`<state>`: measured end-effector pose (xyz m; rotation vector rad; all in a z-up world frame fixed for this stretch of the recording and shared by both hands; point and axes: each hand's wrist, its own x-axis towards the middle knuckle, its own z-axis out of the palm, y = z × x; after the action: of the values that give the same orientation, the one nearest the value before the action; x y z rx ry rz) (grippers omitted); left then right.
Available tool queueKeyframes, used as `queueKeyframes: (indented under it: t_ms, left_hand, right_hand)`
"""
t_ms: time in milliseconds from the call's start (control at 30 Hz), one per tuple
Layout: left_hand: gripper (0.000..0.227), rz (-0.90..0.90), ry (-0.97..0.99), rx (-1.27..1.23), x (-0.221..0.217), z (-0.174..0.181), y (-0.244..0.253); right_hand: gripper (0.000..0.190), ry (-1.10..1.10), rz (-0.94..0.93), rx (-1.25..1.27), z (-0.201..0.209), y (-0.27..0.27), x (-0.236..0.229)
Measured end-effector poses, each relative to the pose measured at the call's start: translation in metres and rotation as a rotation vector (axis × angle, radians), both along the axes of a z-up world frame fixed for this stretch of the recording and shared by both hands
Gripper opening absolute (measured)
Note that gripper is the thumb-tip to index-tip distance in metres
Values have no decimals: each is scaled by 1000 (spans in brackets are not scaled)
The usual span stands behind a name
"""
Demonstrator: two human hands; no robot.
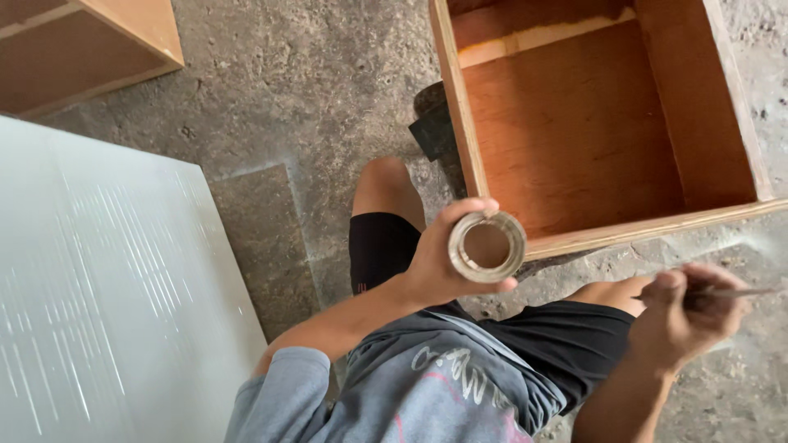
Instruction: The person sits on the floor and applies a brown wood stain to the interior of a wooden drawer using a small putty knife. They scoop the stain from a can and spread it along the inner edges and corners of the drawer.
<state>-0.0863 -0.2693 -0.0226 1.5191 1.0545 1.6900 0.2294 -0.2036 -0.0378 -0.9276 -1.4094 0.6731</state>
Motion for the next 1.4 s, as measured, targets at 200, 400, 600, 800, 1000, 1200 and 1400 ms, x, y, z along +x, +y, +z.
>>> queueKeyframes:
  t_ms: [200, 400, 600, 800, 1000, 1200, 1400]
  left_hand:
    - [99, 161, 213, -70, 12, 27, 21]
    - [100, 58, 270, -139, 23, 22, 28]
    - [101, -21, 367, 40, 13, 9, 38]
    - [112, 36, 376, 201, -20, -12, 49]
    - [80, 607, -296, -575, -92, -99, 96]
    - [47, 158, -626, -572, -91, -136, 129]
    - [25, 295, -299, -868, -126, -115, 100]
  right_hand:
    - [62, 5, 363, -118, 52, -20, -65]
    - [89, 133, 539, -295, 67, -16, -119]
    - [86, 18, 504, -200, 48, -10, -117]
    - [80, -17, 421, -139, 41, -6, -121]
    - [81, 125, 380, -154, 43, -8, -128]
    - [77, 173, 384, -154, 45, -7, -132]
    - [79, 204, 365, -162, 42, -3, -130]
